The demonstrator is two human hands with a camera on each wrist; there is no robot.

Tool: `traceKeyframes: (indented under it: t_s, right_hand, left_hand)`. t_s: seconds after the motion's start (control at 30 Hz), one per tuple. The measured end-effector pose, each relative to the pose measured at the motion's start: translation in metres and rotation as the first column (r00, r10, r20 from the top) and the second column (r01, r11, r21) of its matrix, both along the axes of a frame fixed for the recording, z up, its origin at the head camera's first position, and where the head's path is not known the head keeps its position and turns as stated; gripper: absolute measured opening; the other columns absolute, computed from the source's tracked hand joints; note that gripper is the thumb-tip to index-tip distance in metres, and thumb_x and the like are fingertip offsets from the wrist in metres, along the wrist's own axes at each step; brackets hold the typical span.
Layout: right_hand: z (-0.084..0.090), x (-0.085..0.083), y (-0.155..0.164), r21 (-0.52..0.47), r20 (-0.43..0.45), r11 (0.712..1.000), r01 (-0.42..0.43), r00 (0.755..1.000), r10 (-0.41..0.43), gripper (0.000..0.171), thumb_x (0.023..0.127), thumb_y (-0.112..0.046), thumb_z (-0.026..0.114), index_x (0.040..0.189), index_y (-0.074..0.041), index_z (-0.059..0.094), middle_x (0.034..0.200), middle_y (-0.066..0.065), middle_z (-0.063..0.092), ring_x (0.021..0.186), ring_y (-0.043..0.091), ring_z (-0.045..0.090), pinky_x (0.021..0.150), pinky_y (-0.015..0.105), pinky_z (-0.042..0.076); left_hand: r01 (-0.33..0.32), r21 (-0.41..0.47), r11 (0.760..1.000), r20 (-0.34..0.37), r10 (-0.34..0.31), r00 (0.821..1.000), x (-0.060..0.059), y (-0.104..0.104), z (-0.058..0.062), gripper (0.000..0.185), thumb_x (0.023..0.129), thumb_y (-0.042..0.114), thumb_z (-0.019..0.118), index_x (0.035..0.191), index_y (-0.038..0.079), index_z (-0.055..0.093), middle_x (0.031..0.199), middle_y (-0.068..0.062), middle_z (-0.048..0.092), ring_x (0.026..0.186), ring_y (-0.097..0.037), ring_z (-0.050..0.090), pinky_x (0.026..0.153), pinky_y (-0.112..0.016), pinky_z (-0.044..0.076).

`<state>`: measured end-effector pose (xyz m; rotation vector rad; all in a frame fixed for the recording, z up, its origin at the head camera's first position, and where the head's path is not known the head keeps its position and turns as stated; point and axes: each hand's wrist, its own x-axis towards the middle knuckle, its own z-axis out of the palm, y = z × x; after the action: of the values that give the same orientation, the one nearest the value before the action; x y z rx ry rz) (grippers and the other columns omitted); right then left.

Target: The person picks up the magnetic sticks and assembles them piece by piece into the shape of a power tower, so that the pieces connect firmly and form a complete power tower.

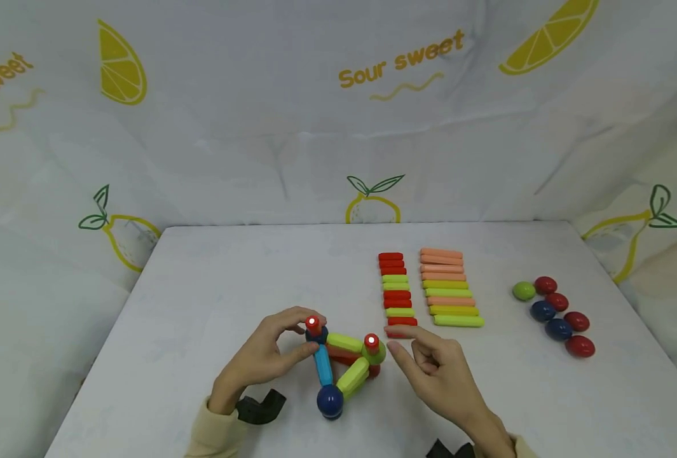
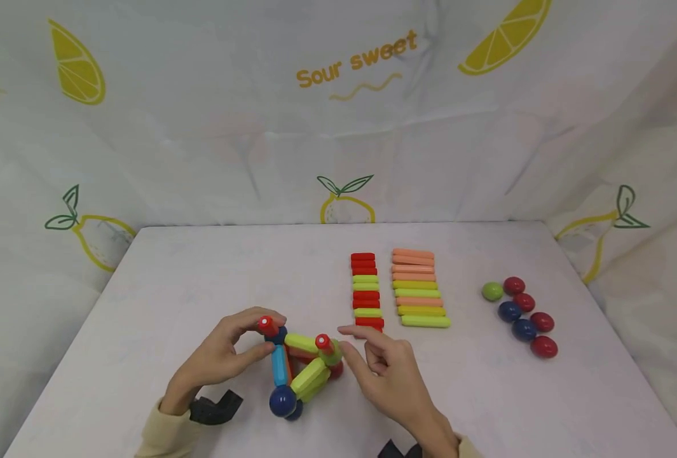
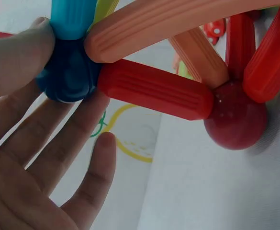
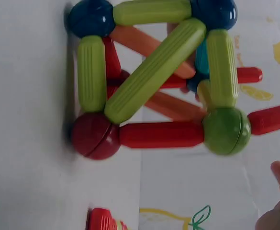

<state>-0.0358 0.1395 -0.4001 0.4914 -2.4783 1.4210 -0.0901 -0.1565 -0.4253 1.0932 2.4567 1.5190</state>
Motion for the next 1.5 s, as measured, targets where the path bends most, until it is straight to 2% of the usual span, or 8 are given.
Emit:
traceKeyframes:
  t_s: [0.1,0.27,0.43,0.73,0.93,1.13,1.27,1.5]
  right_hand:
    - [-0.004,-0.012,0.009,0.182,0.064,0.981,0.072,0.994,-0.085,0.022,0.088,-0.010,0.079,0.110,-0.010,0.077,0.054,-0.009,0.025,0.050,-0.004,0.020,0.046,0.017,0.018]
    - [-0.018,-0.031,0.019,0.550,0.212,0.834,0.049,0.957,-0.196,0.028,0.085,-0.019,0.083,0.112,-0.012,0.078,0.057,-0.006,0.034,0.053,0.008,0.033,0.051,0.020,0.022]
    - [-0.031,-0.041,0.017,0.608,0.291,0.794,-0.014,0.934,-0.207,0.031,0.084,-0.018,0.084,0.114,-0.011,0.078,0.057,-0.003,0.043,0.053,0.012,0.039,0.051,0.020,0.028]
    - [-0.038,-0.044,0.004,0.666,0.231,0.746,-0.019,0.956,-0.182,0.031,0.078,-0.024,0.089,0.105,-0.013,0.078,0.075,0.001,0.071,0.059,0.011,0.052,0.054,0.023,0.048]
    - [-0.027,-0.041,0.006,0.556,0.229,0.831,0.022,0.957,-0.178,0.032,0.082,-0.027,0.086,0.109,-0.014,0.077,0.060,-0.006,0.049,0.054,0.009,0.040,0.049,0.019,0.029]
    - [0.002,-0.020,0.007,0.082,0.202,0.991,0.105,0.972,-0.119,0.024,0.084,-0.019,0.084,0.107,-0.014,0.077,0.056,-0.006,0.024,0.048,0.001,0.022,0.046,0.020,0.020]
    - [0.016,0.001,-0.001,-0.130,0.205,0.991,0.031,0.979,-0.004,0.023,0.087,-0.013,0.081,0.109,-0.013,0.078,0.055,0.002,0.021,0.047,0.002,0.018,0.041,0.025,0.019]
    - [0.013,0.018,-0.012,-0.178,0.231,0.982,-0.063,0.967,0.104,0.025,0.088,-0.013,0.079,0.112,-0.009,0.078,0.052,0.004,0.019,0.047,-0.003,0.014,0.040,0.021,0.014]
  left_hand:
    - [-0.041,0.003,0.999,-0.012,0.041,0.999,0.001,-0.003,0.003,0.024,0.093,0.013,0.075,0.116,0.019,0.068,0.107,0.000,0.074,0.098,-0.007,0.066,0.084,-0.036,0.059]
    - [-0.087,-0.041,0.995,-0.005,0.087,0.996,0.005,-0.008,0.009,0.027,0.085,0.020,0.084,0.107,0.019,0.069,0.098,0.006,0.072,0.088,-0.005,0.063,0.081,-0.029,0.058]
    - [-0.054,-0.102,0.993,0.033,0.057,0.998,0.008,-0.013,0.015,0.038,0.078,0.029,0.090,0.108,0.020,0.068,0.097,0.007,0.070,0.087,-0.004,0.060,0.080,-0.026,0.056]
    - [0.093,-0.085,0.992,-0.054,-0.097,0.994,0.006,-0.010,0.014,0.034,0.080,0.022,0.089,0.102,0.019,0.063,0.092,0.005,0.064,0.087,-0.003,0.057,0.077,-0.024,0.056]
    - [0.028,-0.081,0.996,-0.087,-0.035,0.996,0.007,0.000,0.010,0.035,0.078,0.024,0.090,0.096,0.018,0.061,0.089,0.005,0.063,0.082,-0.002,0.056,0.072,-0.022,0.056]
    - [0.066,-0.064,0.996,-0.025,-0.068,0.997,0.010,0.001,0.013,0.029,0.082,0.022,0.087,0.095,0.021,0.061,0.090,0.007,0.065,0.081,0.000,0.061,0.074,-0.023,0.059]
    - [0.089,-0.063,0.994,-0.039,-0.092,0.995,0.011,-0.002,0.017,0.026,0.084,0.021,0.086,0.097,0.022,0.063,0.091,0.009,0.066,0.083,0.000,0.063,0.077,-0.024,0.059]
    - [0.095,-0.057,0.994,-0.069,-0.099,0.993,0.011,-0.001,0.017,0.026,0.084,0.022,0.086,0.099,0.022,0.065,0.091,0.009,0.067,0.085,-0.001,0.062,0.078,-0.023,0.058]
